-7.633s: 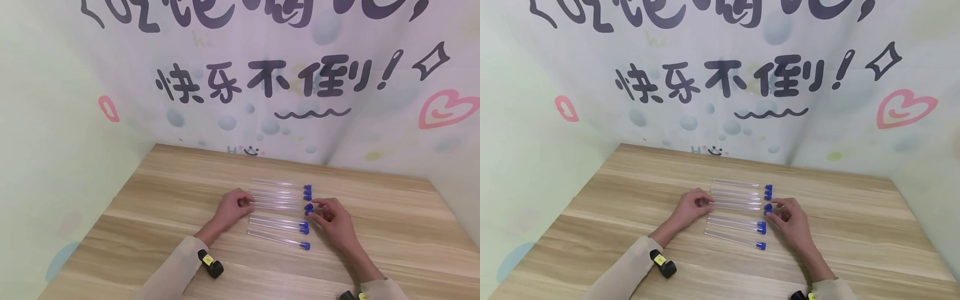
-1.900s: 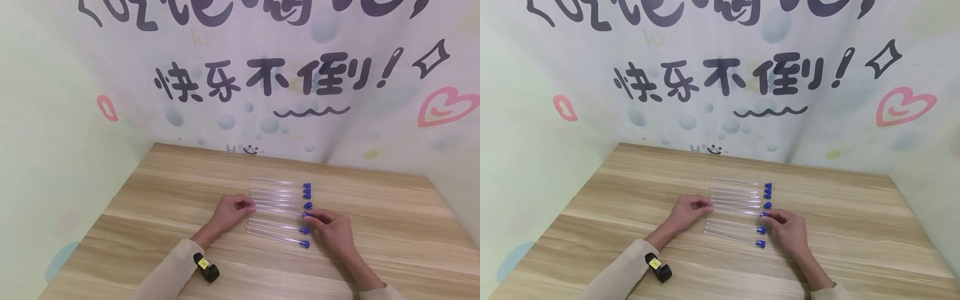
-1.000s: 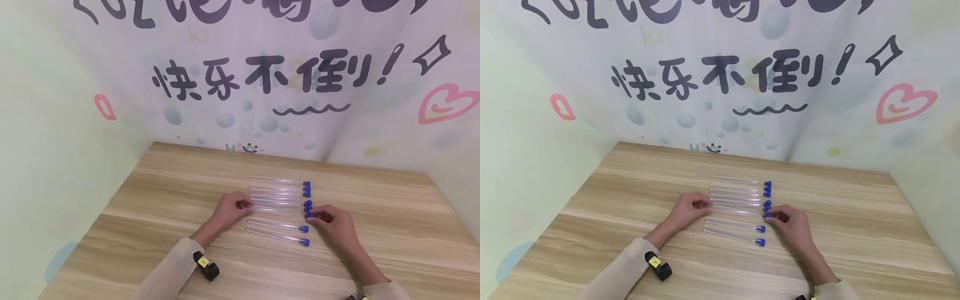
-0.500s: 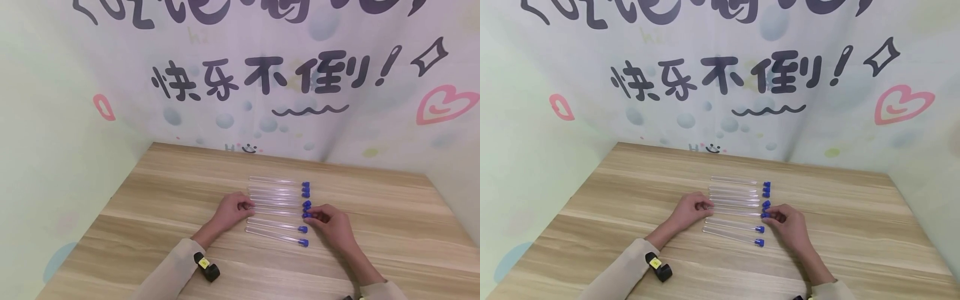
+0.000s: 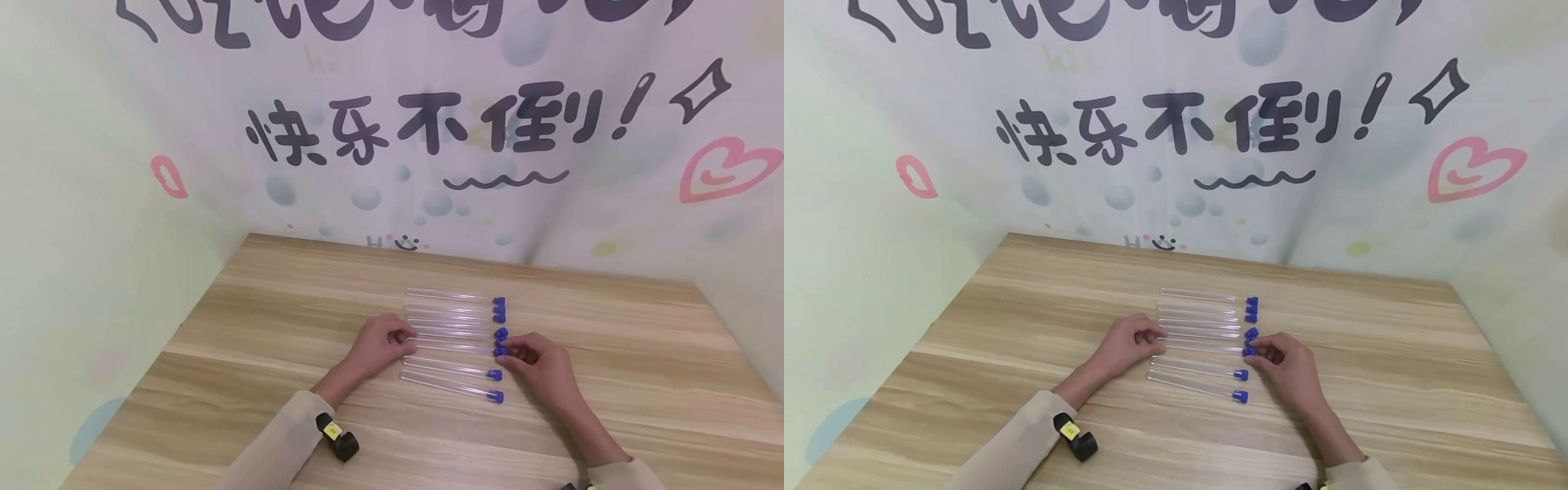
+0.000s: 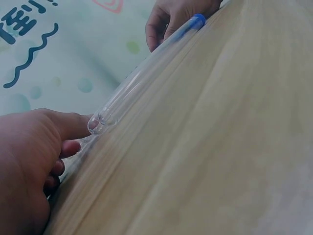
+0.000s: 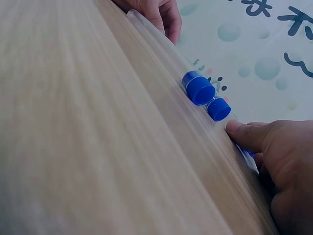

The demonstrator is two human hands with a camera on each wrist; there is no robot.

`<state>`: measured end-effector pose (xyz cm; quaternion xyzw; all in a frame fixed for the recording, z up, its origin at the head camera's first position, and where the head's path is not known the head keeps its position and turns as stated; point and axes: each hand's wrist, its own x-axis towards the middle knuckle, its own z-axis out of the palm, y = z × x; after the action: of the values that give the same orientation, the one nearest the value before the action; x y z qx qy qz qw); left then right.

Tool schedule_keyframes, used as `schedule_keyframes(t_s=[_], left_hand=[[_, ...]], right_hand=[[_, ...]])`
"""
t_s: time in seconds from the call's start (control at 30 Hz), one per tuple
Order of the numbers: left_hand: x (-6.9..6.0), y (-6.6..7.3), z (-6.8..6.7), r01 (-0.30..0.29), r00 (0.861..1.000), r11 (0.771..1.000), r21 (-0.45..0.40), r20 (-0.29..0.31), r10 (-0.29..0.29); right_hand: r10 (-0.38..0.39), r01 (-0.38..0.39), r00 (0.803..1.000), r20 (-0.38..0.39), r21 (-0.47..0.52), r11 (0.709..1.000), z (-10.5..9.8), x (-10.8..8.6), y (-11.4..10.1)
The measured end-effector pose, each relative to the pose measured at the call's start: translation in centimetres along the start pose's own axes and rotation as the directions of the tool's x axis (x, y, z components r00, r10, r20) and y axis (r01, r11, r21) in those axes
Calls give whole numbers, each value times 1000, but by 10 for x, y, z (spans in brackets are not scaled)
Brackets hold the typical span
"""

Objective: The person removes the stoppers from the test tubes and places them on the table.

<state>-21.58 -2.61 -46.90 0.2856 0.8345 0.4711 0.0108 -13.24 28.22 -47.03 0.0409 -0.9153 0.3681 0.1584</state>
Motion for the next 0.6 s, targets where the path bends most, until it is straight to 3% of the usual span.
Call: schedule_keyframes(t_s=[0.6], left_hand=[[-1,2,-1,-6,1000,999,-43,-12,5]], right_hand=[[32,-32,999,-2,-9,999,-1,0,-2]])
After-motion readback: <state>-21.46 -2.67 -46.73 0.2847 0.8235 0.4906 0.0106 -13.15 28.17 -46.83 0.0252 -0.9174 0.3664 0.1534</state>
